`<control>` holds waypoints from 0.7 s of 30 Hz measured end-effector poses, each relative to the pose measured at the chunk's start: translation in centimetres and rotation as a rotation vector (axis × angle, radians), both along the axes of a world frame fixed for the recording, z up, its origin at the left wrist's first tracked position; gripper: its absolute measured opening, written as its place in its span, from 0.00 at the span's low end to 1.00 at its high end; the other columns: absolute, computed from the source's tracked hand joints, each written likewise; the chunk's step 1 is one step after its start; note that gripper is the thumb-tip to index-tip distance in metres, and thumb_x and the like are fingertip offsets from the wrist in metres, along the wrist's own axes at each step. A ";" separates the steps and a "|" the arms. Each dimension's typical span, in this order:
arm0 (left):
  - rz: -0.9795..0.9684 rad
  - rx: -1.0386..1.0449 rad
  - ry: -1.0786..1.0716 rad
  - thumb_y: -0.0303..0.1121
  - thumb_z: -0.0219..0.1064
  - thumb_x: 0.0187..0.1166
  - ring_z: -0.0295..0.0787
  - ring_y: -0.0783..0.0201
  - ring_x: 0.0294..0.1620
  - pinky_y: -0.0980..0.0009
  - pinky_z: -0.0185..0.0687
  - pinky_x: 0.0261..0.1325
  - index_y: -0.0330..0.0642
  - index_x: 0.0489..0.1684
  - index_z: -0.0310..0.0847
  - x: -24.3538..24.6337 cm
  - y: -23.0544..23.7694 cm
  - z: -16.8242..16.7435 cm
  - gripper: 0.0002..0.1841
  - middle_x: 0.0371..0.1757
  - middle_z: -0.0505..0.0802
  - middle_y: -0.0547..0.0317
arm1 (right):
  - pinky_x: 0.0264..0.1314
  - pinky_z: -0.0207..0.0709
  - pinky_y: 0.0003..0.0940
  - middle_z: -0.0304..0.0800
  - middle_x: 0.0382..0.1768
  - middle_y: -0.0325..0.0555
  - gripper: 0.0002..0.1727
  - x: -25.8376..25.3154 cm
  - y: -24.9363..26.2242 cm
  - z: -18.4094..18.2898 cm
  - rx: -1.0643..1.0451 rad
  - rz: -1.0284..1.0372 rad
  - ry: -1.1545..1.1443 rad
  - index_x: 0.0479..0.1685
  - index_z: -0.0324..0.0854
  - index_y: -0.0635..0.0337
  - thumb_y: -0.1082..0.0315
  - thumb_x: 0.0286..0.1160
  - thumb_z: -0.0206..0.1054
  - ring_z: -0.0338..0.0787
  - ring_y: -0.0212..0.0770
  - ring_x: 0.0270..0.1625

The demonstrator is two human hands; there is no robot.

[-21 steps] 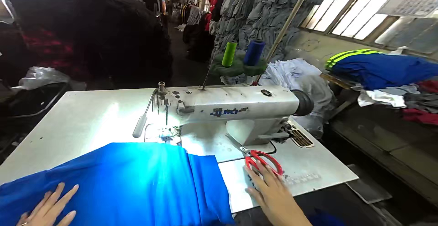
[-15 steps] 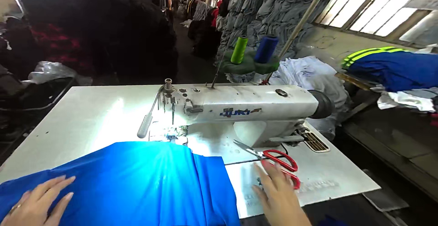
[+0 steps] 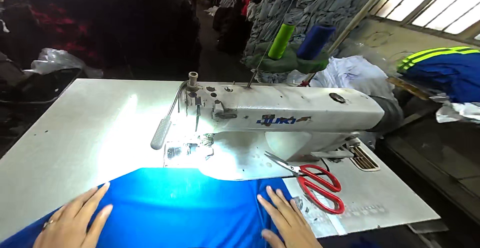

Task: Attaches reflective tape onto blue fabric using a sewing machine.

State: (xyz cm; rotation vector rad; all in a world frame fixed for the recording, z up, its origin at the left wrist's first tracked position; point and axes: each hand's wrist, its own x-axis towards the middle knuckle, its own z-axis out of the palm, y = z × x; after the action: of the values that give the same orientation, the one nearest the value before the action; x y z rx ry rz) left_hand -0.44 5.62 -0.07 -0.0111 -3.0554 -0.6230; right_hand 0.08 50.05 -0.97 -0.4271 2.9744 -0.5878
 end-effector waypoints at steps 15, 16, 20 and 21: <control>-0.004 -0.074 0.630 0.29 0.55 0.79 0.88 0.33 0.59 0.37 0.79 0.60 0.41 0.51 0.92 -7.1 5.5 -3.9 0.16 0.57 0.92 0.38 | 0.86 0.56 0.69 0.66 0.88 0.57 0.46 -5.4 -0.6 -3.3 0.187 0.016 0.327 0.88 0.70 0.45 0.26 0.82 0.33 0.66 0.62 0.89; -0.113 -0.050 0.601 0.31 0.53 0.82 0.90 0.43 0.63 0.43 0.81 0.65 0.48 0.55 0.93 -6.5 5.9 -3.9 0.19 0.60 0.94 0.49 | 0.86 0.56 0.69 0.65 0.88 0.57 0.46 -5.4 -0.6 -3.2 0.188 0.019 0.317 0.88 0.70 0.45 0.26 0.82 0.34 0.65 0.62 0.89; -0.352 -0.043 0.204 0.46 0.45 0.90 0.68 0.53 0.89 0.42 0.59 0.87 0.50 0.82 0.76 -5.4 7.3 -3.8 0.27 0.86 0.77 0.58 | 0.88 0.54 0.68 0.65 0.89 0.55 0.46 -5.6 -0.1 -3.2 0.195 0.027 0.312 0.88 0.70 0.42 0.25 0.81 0.33 0.65 0.61 0.90; -0.336 -0.054 0.219 0.47 0.44 0.90 0.68 0.53 0.88 0.43 0.60 0.87 0.51 0.82 0.76 -5.7 7.4 -4.0 0.27 0.86 0.77 0.59 | 0.88 0.54 0.68 0.64 0.89 0.55 0.46 -6.0 0.1 -3.2 0.202 0.028 0.314 0.88 0.70 0.42 0.25 0.81 0.32 0.64 0.60 0.90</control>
State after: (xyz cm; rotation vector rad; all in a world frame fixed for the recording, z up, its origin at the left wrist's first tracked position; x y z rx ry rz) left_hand -6.18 13.06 -4.09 -0.5632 -2.8739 -0.5107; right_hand -5.95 50.13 -4.16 -0.5908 3.2723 -0.2308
